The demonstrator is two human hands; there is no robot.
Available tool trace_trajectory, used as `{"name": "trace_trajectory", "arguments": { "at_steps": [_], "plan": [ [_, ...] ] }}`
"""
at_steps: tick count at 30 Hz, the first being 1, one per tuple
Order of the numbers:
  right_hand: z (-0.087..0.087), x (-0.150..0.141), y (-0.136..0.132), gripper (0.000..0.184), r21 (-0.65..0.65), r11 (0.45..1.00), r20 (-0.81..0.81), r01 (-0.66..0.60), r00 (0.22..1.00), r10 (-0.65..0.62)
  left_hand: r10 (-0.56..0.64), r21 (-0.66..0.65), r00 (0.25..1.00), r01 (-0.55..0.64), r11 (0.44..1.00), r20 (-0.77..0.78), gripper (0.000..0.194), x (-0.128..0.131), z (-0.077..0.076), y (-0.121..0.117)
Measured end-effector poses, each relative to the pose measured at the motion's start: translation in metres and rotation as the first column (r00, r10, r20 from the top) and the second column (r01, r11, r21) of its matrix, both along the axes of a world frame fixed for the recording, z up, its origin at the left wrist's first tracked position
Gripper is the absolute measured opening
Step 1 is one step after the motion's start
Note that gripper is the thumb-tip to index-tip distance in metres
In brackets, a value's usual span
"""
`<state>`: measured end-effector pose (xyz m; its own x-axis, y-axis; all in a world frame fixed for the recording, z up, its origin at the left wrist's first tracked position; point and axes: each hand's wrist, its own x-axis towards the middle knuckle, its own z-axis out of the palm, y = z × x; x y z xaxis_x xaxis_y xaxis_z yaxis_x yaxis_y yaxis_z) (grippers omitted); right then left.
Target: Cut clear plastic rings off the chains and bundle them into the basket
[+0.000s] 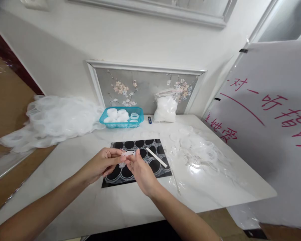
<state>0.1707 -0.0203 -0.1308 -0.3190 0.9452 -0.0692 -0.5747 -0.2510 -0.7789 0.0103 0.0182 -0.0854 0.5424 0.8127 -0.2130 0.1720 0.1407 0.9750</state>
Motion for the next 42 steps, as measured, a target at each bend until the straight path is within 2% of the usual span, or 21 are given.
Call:
{"name": "trace_trajectory", "arguments": {
  "at_steps": [2, 8, 15, 18, 21, 26, 30, 33, 39, 42],
  "plan": [
    [0.004, 0.004, -0.001, 0.065, 0.023, 1.000, -0.020, -0.017, 1.000, 0.018, -0.024, 0.009, 1.000, 0.024, 1.000, -0.011, 0.033, 0.000, 0.005, -0.007],
    [0.015, 0.017, -0.013, 0.058, 0.120, 0.990, 0.066, 0.078, 0.994, -0.086, -0.029, 0.035, 0.999, 0.030, 0.999, -0.029, 0.035, -0.002, 0.011, -0.020],
    [0.002, 0.030, -0.033, 0.044, 0.214, 0.958, 0.284, 0.191, 0.926, -0.248, 0.052, -0.114, 0.988, -0.036, 0.993, 0.144, 0.034, 0.000, 0.011, -0.026],
    [0.001, 0.033, -0.041, 0.041, 0.288, 0.931, 0.286, 0.224, 0.908, -0.306, 0.069, -0.176, 0.987, -0.042, 0.984, 0.146, 0.032, -0.001, 0.012, -0.028],
    [-0.003, 0.028, -0.046, 0.041, 0.277, 0.927, 0.303, 0.251, 0.893, -0.333, 0.036, -0.191, 0.992, -0.013, 0.982, 0.118, 0.032, -0.002, 0.012, -0.030],
    [-0.015, 0.011, -0.048, 0.041, 0.133, 0.952, 0.217, 0.276, 0.929, -0.300, -0.046, -0.194, 0.995, 0.063, 0.979, 0.092, 0.034, 0.001, 0.012, -0.037],
    [-0.009, 0.004, -0.045, 0.063, 0.050, 0.994, -0.001, 0.097, 0.995, -0.097, -0.078, -0.219, 0.995, 0.089, 0.972, 0.058, 0.032, 0.003, 0.014, -0.044],
    [0.003, 0.008, -0.044, 0.071, 0.054, 0.998, -0.103, 0.027, 0.994, -0.021, -0.083, -0.223, 0.996, 0.087, 0.971, 0.025, 0.037, 0.002, 0.015, -0.049],
    [0.022, 0.019, -0.047, 0.079, 0.150, 0.988, -0.069, 0.021, 0.998, -0.011, -0.087, -0.142, 0.988, 0.068, 0.987, -0.128, 0.027, -0.003, 0.019, -0.054],
    [0.026, 0.020, -0.050, 0.082, 0.177, 0.984, -0.075, -0.010, 0.997, 0.024, -0.072, -0.129, 0.986, 0.053, 0.990, -0.152, 0.028, -0.005, 0.020, -0.056]
  ]
}}
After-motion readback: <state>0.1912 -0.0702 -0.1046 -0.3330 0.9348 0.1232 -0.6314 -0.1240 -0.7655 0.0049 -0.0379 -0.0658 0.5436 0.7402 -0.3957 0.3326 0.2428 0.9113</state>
